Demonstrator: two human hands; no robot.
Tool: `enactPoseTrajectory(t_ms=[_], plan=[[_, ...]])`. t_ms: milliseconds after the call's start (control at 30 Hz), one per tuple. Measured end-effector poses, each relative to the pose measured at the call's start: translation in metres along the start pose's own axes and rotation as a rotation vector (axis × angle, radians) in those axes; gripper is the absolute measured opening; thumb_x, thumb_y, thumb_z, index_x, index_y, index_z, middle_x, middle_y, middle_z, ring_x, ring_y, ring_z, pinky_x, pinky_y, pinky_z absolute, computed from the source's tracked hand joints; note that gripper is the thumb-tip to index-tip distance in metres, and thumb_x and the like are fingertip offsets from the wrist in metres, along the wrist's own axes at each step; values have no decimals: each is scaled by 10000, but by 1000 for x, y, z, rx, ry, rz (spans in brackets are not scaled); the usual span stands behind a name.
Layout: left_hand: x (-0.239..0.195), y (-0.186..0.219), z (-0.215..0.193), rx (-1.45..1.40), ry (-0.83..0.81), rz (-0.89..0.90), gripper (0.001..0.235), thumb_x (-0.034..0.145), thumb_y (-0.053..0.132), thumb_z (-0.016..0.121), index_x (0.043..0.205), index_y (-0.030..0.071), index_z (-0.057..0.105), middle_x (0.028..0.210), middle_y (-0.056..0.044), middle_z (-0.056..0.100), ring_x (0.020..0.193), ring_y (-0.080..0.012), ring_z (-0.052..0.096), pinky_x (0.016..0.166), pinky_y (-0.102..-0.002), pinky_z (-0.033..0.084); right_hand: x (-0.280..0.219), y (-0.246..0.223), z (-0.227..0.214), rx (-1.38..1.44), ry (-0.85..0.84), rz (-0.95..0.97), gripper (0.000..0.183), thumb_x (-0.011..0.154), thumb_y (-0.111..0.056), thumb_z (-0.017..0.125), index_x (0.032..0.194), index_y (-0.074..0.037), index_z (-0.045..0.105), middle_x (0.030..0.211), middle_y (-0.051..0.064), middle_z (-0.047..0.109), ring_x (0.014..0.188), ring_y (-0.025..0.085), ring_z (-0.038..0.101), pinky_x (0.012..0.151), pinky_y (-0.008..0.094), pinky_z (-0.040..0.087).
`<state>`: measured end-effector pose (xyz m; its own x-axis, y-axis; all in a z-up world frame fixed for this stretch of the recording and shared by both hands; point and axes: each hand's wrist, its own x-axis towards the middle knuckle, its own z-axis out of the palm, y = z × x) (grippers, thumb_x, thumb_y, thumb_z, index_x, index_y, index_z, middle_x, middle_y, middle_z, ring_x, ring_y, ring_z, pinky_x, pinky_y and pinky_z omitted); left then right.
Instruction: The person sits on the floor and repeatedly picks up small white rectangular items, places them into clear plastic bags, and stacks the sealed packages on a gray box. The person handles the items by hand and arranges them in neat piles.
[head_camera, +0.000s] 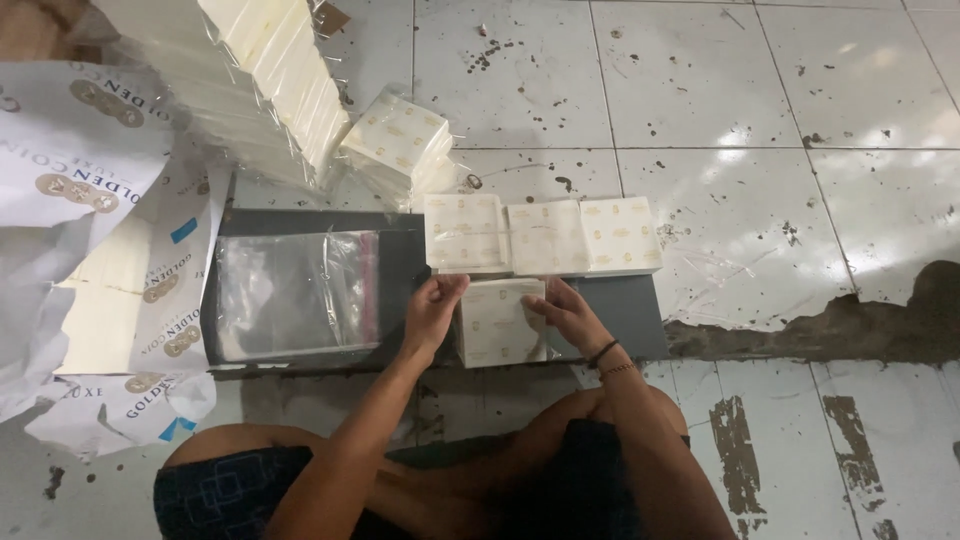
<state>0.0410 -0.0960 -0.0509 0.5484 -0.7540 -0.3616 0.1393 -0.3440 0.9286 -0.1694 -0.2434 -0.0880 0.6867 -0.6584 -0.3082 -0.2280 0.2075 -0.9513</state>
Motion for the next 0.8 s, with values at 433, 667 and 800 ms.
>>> enactPoseTrajectory(t_ms=[433, 667, 800], plan=[[-9, -1, -85, -44, 318, 195, 281, 996, 414, 696, 1011, 134, 719, 944, -74, 786, 903, -149, 672, 811, -334, 506, 44, 14, 82, 35, -168, 156, 500, 950, -309, 747, 1358, -69, 587, 1143, 143, 693, 1049, 250, 620, 894, 456, 528], [38, -66, -154, -265, 391, 37, 364, 894, 441, 816, 1041, 118, 738, 885, -58, 754, 763, -135, 667, 690, -279, 520, 60, -44, 164, -626, 0, 135, 643, 925, -569, 676, 1363, -112, 562, 1189, 210, 706, 1160, 381, 663, 974, 514, 551], [37, -50, -162, -381, 376, -17, 343, 860, 338, 840, 1051, 70, 747, 877, -115, 765, 769, -155, 689, 678, -276, 538, 61, -45, 173, -803, 74, 100, 681, 900, -637, 663, 1370, -152, 575, 1169, 181, 740, 1115, 332, 705, 947, 461, 585]])
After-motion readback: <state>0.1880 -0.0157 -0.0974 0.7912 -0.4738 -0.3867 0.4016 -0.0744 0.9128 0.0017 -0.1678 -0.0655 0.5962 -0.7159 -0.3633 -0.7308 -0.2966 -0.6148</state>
